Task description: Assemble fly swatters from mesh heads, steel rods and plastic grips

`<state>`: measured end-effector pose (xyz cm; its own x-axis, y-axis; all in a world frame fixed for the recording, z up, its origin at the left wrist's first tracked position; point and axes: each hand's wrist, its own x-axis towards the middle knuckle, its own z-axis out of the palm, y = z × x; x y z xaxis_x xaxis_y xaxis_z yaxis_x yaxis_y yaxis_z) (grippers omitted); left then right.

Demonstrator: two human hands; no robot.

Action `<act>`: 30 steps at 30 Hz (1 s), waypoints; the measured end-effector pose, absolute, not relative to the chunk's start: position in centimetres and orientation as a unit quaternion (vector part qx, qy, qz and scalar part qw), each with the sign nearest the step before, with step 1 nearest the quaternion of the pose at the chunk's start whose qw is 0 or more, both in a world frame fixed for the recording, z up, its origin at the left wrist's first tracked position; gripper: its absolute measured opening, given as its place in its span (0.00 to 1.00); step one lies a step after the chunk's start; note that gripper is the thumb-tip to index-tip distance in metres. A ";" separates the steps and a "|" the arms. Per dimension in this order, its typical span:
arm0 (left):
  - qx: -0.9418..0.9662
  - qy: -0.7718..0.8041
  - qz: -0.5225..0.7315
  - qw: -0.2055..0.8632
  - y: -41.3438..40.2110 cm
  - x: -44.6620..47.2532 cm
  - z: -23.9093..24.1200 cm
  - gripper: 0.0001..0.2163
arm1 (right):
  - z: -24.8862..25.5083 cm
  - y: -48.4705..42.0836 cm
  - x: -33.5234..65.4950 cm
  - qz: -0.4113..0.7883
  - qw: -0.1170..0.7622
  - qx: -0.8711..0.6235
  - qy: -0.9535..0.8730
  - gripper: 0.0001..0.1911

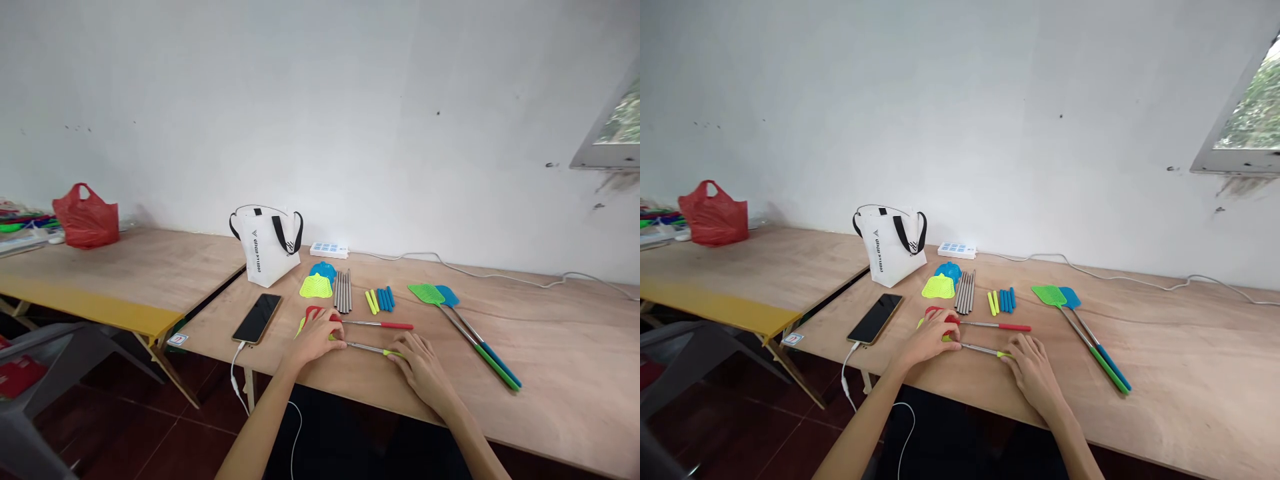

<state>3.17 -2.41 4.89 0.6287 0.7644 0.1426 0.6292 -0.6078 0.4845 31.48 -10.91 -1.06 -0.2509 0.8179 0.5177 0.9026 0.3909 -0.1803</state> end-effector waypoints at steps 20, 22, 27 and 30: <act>0.888 0.365 0.129 0.247 -1.3 -0.1 4.7 0.11 | 4.1 -14.4 42.9 0.051 0.355 -0.584 -0.728 0.20; 0.886 0.364 0.160 0.238 -1.3 -0.1 5.0 0.08 | 4.3 -14.8 43.9 0.048 0.362 -0.599 -0.712 0.21; 0.861 0.377 0.277 0.200 -3.3 1.2 7.8 0.13 | 4.6 -14.7 43.2 0.017 0.384 -0.619 -0.685 0.23; 0.857 0.369 0.325 0.156 -5.6 3.1 9.5 0.12 | 4.7 -14.1 40.2 -0.027 0.394 -0.606 -0.691 0.22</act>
